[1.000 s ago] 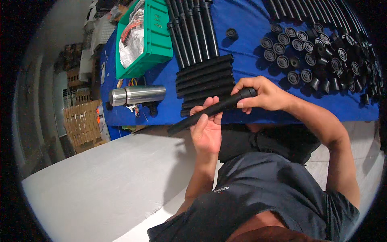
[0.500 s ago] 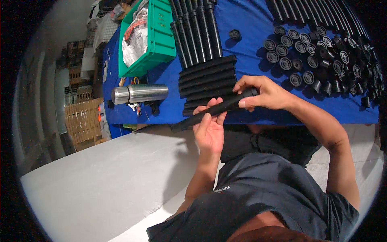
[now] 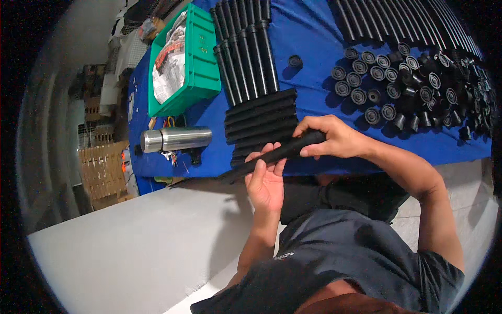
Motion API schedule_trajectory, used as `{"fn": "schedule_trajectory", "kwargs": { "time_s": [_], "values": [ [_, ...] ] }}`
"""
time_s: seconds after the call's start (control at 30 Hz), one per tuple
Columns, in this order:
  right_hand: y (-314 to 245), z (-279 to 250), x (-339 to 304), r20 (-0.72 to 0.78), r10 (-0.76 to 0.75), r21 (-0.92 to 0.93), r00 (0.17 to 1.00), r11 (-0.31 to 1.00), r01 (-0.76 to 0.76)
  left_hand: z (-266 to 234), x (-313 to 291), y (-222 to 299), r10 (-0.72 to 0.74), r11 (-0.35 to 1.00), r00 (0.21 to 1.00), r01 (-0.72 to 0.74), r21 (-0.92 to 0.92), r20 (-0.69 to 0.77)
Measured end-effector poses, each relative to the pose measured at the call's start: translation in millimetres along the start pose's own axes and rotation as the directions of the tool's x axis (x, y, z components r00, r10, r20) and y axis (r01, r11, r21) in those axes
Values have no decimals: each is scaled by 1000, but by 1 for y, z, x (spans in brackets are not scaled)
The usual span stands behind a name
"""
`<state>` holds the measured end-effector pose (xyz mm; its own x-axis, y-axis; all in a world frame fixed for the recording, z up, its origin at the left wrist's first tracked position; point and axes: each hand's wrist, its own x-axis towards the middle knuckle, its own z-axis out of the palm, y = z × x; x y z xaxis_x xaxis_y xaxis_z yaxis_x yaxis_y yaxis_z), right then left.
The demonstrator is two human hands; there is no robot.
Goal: Manually assemble black plastic tubes with end caps and sort them on a table.
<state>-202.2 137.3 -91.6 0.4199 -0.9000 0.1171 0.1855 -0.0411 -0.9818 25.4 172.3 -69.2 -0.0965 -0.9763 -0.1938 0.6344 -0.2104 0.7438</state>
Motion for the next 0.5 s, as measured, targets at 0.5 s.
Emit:
{"fn": "schedule_trajectory", "kwargs": {
  "time_s": [0.5],
  "values": [
    [12, -4, 9, -40, -433, -349, 901, 850, 394, 3, 2, 3, 0, 1000, 1000, 0, 3, 1]
  ]
}}
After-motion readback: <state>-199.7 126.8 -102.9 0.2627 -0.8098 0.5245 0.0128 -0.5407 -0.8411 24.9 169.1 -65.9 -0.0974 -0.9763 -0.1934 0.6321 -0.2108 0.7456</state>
